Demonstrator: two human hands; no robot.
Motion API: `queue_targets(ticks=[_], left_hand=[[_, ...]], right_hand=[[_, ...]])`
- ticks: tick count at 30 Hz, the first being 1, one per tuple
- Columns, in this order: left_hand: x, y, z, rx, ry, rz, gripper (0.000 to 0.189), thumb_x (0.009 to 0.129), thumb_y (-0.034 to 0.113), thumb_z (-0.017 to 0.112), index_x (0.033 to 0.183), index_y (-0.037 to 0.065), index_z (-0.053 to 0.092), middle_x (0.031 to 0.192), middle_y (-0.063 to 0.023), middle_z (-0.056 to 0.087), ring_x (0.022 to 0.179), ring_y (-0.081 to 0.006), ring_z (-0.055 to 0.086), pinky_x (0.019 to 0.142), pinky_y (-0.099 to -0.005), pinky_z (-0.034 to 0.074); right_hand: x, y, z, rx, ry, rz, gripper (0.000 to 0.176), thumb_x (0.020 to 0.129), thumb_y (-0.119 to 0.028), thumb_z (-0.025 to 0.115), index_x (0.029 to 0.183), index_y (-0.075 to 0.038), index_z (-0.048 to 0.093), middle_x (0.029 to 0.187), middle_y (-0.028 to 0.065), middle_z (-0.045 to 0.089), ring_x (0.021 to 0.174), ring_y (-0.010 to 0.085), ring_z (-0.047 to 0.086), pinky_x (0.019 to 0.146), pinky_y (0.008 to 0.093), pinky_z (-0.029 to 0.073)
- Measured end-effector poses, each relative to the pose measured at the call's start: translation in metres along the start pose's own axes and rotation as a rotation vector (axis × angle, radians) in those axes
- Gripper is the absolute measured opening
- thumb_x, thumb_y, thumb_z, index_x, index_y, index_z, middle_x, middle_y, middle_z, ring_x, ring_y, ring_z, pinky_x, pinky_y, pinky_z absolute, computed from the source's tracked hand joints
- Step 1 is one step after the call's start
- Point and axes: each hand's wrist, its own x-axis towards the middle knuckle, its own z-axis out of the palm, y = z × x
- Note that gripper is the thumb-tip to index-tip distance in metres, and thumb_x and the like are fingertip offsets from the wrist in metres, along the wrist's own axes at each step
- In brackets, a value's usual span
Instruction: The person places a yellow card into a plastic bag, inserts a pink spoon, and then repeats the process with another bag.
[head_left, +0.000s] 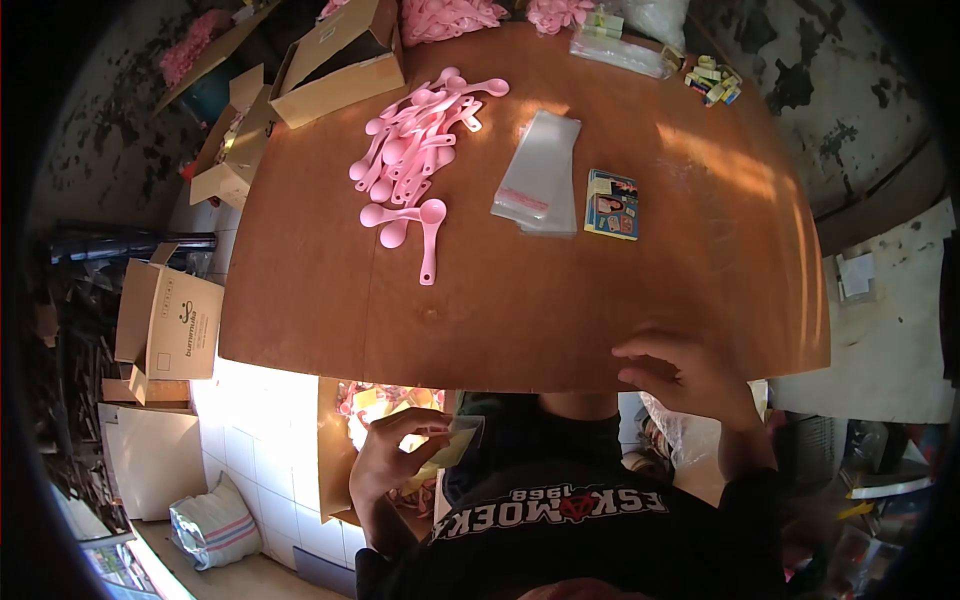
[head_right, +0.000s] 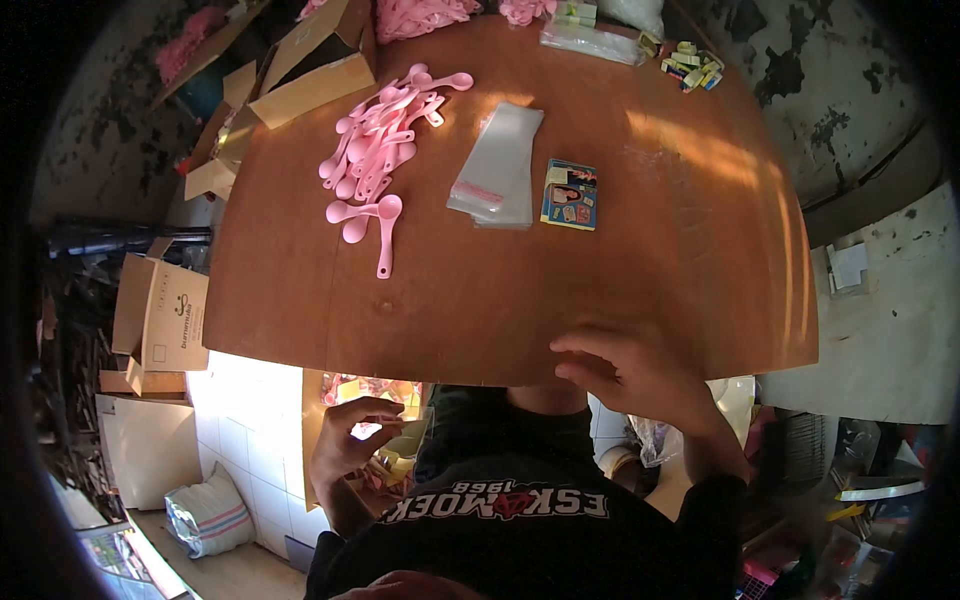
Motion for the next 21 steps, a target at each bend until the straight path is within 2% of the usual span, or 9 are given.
queue_targets(ticks=[2,3,5,6,7,9,11,18,21], left_hand=[[-0.023,-0.037,-0.001,0.214,0.207,-0.333,0.026,0.078,0.001,0.076,0.102,0.002,0.068,0.098,-0.0133,0.072,0.088,-0.0270,0.071,0.076,-0.0333,0.058],[-0.039,-0.074,-0.003,0.365,0.182,-0.350,0.033,0.081,0.007,0.074,0.112,0.004,0.064,0.109,-0.0172,0.068,0.092,-0.0351,0.069,0.080,-0.0400,0.057],[-0.062,-0.108,0.008,0.700,0.138,-0.579,0.046,0.081,0.015,0.075,0.123,0.008,0.058,0.127,-0.0243,0.058,0.105,-0.0413,0.063,0.088,-0.0467,0.053],[-0.074,-0.125,0.014,0.794,0.011,-0.705,0.062,0.079,0.022,0.077,0.133,0.011,0.051,0.140,-0.0303,0.044,0.121,-0.0430,0.054,0.098,-0.0489,0.047],[-0.082,-0.144,0.019,0.829,-0.119,-0.796,0.065,0.080,0.027,0.076,0.137,0.011,0.050,0.141,-0.0337,0.041,0.130,-0.0431,0.046,0.102,-0.0474,0.044],[-0.073,-0.155,0.025,0.587,-0.119,-0.779,0.066,0.083,0.032,0.073,0.140,0.010,0.047,0.143,-0.0299,0.042,0.132,-0.0417,0.043,0.105,-0.0462,0.042],[-0.059,-0.150,0.035,0.469,-0.045,-0.588,0.059,0.088,0.033,0.067,0.137,0.006,0.048,0.141,-0.0212,0.048,0.129,-0.0377,0.047,0.104,-0.0441,0.042],[0.003,-0.048,0.037,0.240,-0.262,-0.364,0.045,0.094,0.025,0.060,0.133,0.005,0.050,0.129,-0.0187,0.057,0.115,-0.0371,0.057,0.095,-0.0424,0.047],[0.023,-0.016,0.036,0.021,-0.350,-0.235,0.035,0.096,0.017,0.057,0.129,0.004,0.053,0.119,-0.0174,0.062,0.104,-0.0333,0.063,0.088,-0.0404,0.051]], right_hand=[[0.009,0.002,-0.007,-0.049,-0.028,-0.029,0.018,0.083,-0.010,0.074,0.100,-0.004,0.070,0.093,0.0093,0.069,0.080,0.0235,0.068,0.070,0.0320,0.054],[0.016,0.004,-0.011,-0.098,-0.055,-0.059,0.019,0.083,-0.011,0.074,0.101,-0.004,0.070,0.093,0.0085,0.069,0.082,0.0237,0.068,0.072,0.0312,0.054],[0.043,0.012,-0.009,-0.098,-0.051,-0.089,0.016,0.084,-0.011,0.072,0.099,-0.003,0.070,0.092,0.0104,0.070,0.079,0.0246,0.069,0.069,0.0331,0.053],[0.061,0.017,-0.008,-0.111,-0.043,-0.086,0.014,0.084,-0.010,0.071,0.097,-0.003,0.070,0.090,0.0109,0.071,0.079,0.0248,0.069,0.068,0.0336,0.053],[0.084,0.028,-0.003,-0.137,0.023,-0.168,0.012,0.084,-0.009,0.070,0.094,-0.002,0.070,0.087,0.0110,0.071,0.078,0.0248,0.069,0.068,0.0336,0.053],[0.132,0.049,0.004,-0.226,0.133,-0.273,0.010,0.082,-0.008,0.070,0.090,-0.002,0.071,0.083,0.0112,0.071,0.077,0.0248,0.069,0.068,0.0339,0.053],[0.179,0.069,0.010,-0.316,0.213,-0.292,0.011,0.076,-0.012,0.072,0.084,-0.004,0.072,0.080,0.0129,0.070,0.072,0.0265,0.069,0.066,0.0364,0.053],[0.237,0.096,0.027,-0.489,0.109,-0.077,0.007,0.068,-0.013,0.070,0.071,-0.009,0.074,0.070,0.0141,0.069,0.068,0.0291,0.069,0.063,0.0407,0.054],[0.252,0.129,0.032,-0.412,0.136,-0.172,0.008,0.069,-0.010,0.067,0.073,-0.009,0.074,0.071,0.0140,0.069,0.068,0.0291,0.069,0.064,0.0409,0.055]])
